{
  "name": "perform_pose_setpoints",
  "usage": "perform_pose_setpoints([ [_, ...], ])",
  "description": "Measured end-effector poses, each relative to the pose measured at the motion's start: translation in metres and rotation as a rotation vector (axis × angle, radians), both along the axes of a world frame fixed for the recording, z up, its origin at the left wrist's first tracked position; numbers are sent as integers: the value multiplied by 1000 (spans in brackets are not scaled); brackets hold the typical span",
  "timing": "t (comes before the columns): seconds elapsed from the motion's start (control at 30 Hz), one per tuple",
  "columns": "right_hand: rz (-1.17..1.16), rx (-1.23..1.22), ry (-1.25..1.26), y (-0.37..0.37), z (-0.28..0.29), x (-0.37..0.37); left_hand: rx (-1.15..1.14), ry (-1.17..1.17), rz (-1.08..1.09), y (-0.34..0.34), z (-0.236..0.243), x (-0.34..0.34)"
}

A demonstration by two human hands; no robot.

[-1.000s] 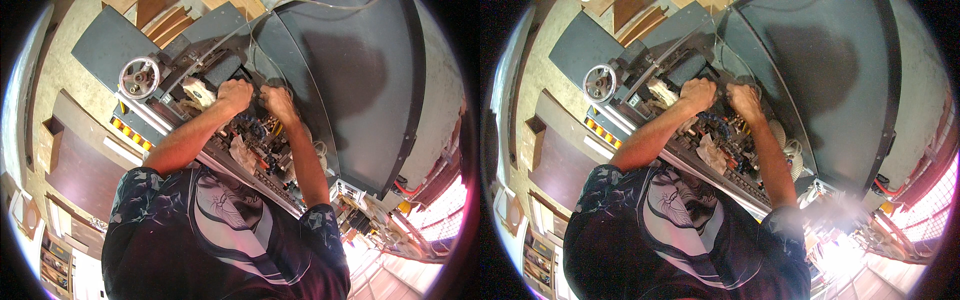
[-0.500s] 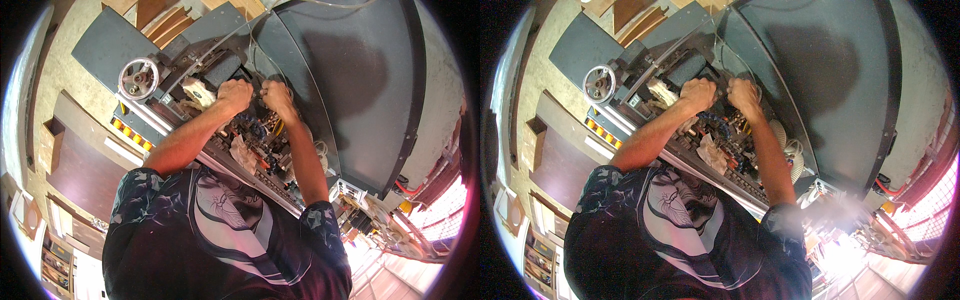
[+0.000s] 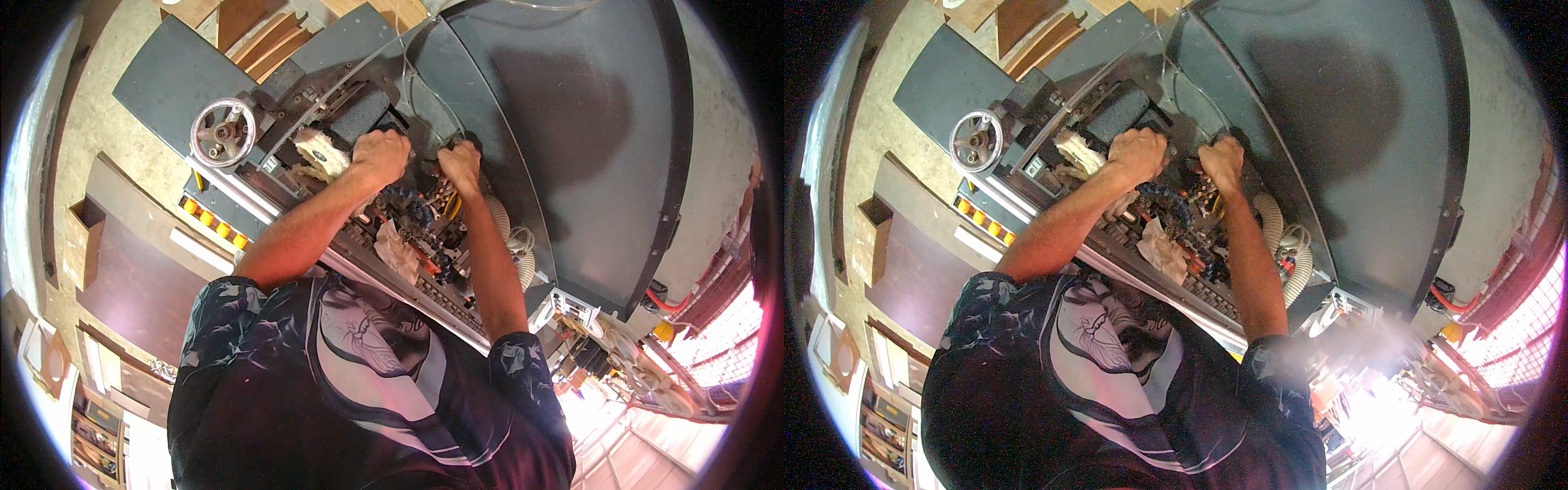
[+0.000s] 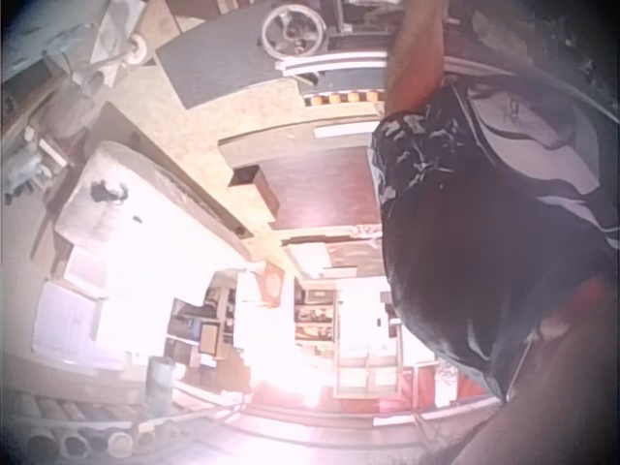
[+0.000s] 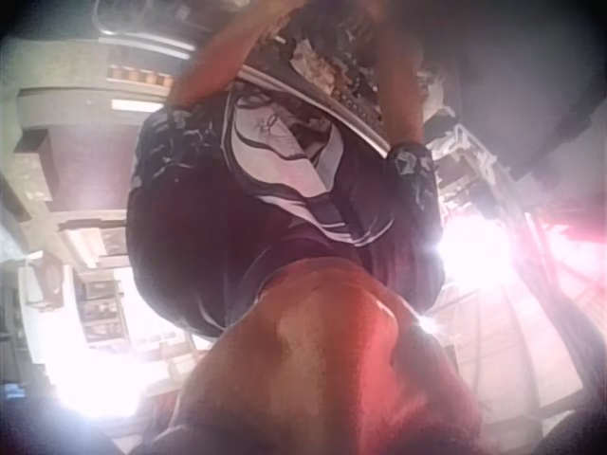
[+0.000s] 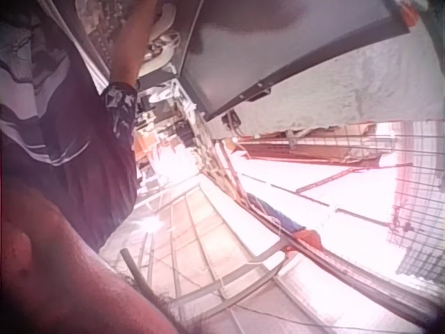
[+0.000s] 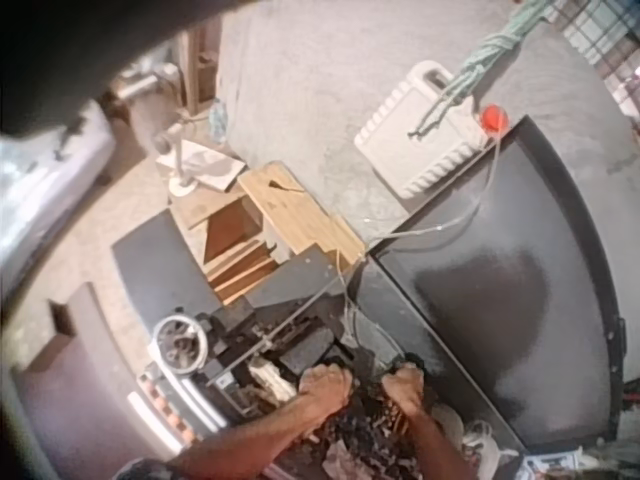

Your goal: The person works on the internal wiring of a machine, using pliers to strip and connect wires. They repeatedly adjust and secure connections within the machine's housing.

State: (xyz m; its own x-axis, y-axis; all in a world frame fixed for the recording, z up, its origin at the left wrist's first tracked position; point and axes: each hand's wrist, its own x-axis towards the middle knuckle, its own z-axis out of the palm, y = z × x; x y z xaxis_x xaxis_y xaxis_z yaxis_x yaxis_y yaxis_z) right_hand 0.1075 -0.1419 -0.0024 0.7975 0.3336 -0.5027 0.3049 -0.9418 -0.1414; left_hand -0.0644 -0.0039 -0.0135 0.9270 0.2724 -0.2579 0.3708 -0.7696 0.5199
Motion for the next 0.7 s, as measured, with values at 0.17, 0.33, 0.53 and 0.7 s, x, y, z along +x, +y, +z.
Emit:
perform_pose_setpoints([
  [0.17,262,106,62,8,22,-2,-24,7,-5,0,-1,1],
  [0.33,633,105,-5,13,49,-21,-19,40,-10,1,5,1],
  [0.53,566,81,2,18,56,-29,-6,50,-29,3,7,2],
  [0.7,591,35,-10,15,48,-26,-5,44,-22,2,6,2],
])
